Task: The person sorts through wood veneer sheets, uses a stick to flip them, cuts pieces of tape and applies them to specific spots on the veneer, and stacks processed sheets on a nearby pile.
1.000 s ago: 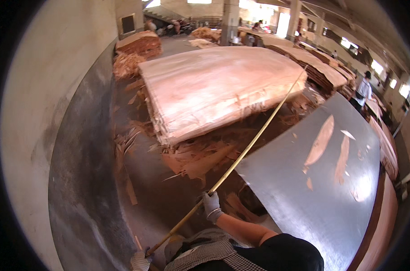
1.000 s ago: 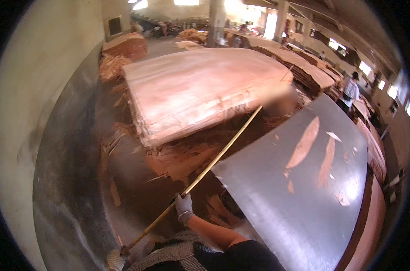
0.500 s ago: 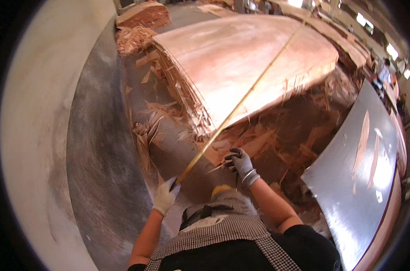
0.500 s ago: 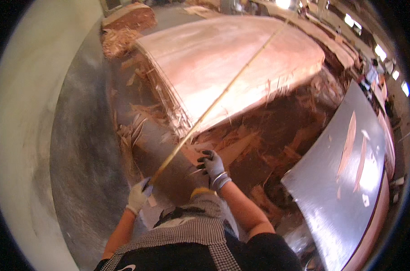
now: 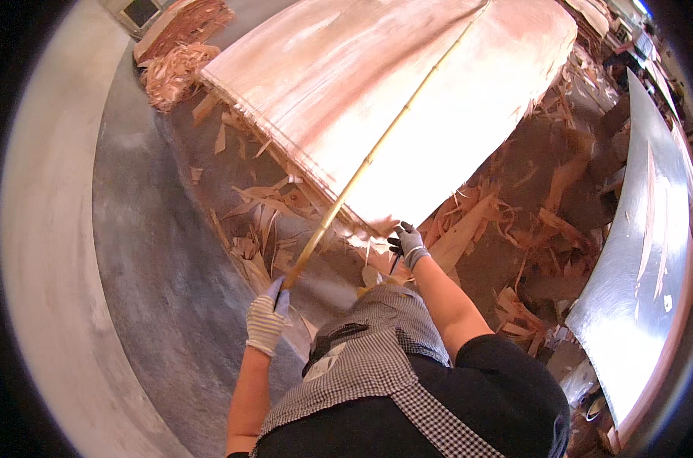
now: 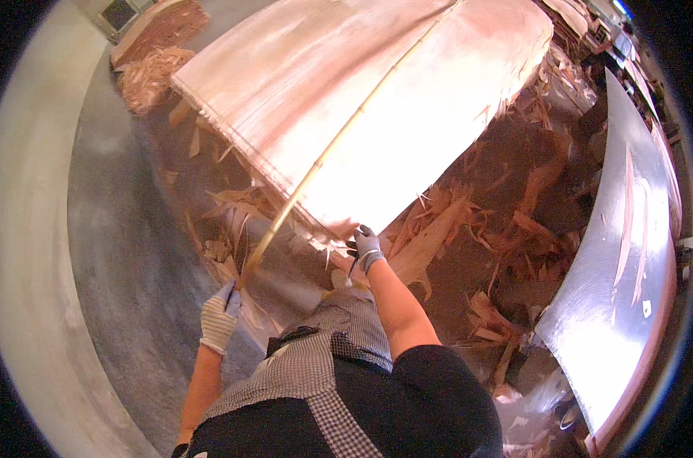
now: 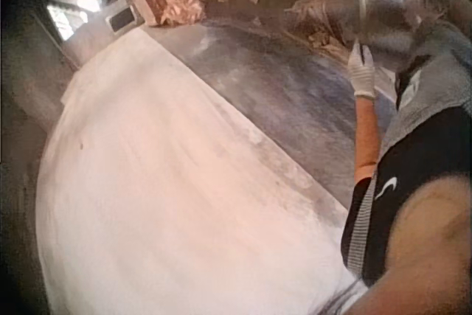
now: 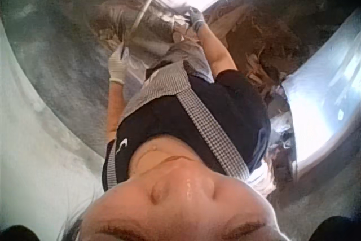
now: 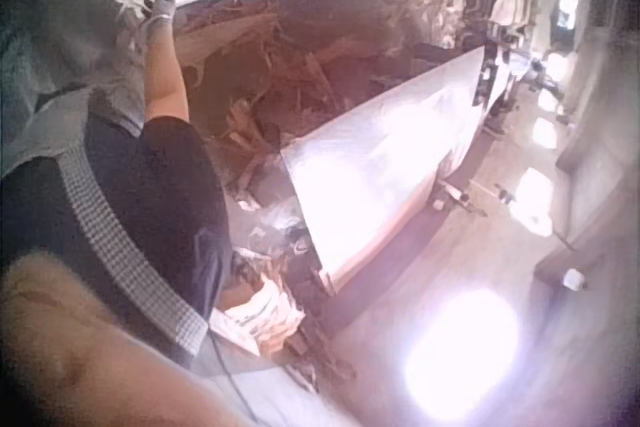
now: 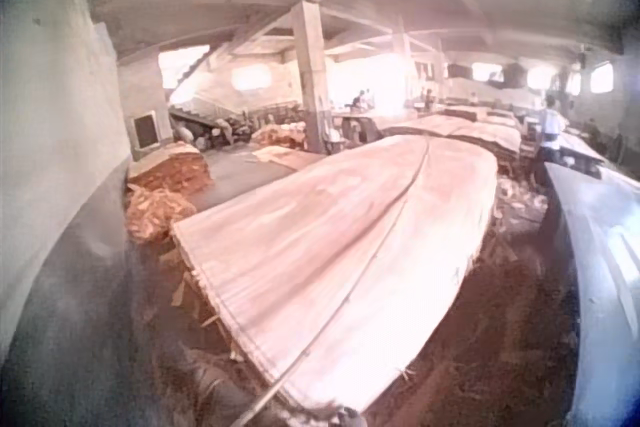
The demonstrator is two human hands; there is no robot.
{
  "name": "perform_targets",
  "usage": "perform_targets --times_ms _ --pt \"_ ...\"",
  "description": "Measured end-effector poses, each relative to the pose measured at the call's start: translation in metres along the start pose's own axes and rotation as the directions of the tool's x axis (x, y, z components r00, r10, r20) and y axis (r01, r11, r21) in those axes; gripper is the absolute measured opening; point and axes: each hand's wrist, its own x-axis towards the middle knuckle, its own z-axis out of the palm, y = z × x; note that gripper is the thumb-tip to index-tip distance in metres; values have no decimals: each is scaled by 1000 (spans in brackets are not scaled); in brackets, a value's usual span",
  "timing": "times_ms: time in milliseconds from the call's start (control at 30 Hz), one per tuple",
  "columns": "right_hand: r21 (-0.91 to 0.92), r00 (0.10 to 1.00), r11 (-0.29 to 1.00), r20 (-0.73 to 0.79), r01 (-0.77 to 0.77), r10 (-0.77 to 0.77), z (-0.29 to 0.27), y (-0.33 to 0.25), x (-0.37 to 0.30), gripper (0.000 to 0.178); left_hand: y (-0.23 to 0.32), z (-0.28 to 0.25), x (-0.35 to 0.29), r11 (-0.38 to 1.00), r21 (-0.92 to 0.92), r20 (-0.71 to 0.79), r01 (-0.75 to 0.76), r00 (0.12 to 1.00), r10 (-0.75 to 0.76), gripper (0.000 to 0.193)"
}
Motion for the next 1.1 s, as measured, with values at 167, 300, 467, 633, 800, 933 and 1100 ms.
perform_targets --times_ms 167,300,467,633,800,933,1100 --pt "-144 981 989 -193 -16 -12 19 -14 21 14 8 -9 112 995 38 11 -94 996 94 31" --pt "-101 980 991 -168 87 -103 26 -42 -2 18 52 -13 213 985 -130 160 113 983 -91 31" --pt "62 920 919 16 389 -391 109 -110 -61 18 121 24 292 853 -177 432 -491 740 515 55" --pt "172 896 884 11 435 -444 187 -126 -64 26 127 17 400 832 -167 611 -529 607 509 32" --pt "-435 963 874 241 216 -118 273 -53 -21 21 91 -78 545 820 -549 494 -161 728 474 34" --pt "-41 921 959 292 281 -257 388 -26 28 23 36 -122 644 770 -598 679 222 651 340 30" --pt "-49 857 868 -138 494 -496 438 -24 47 19 -32 -138 705 667 -658 656 350 702 278 30"
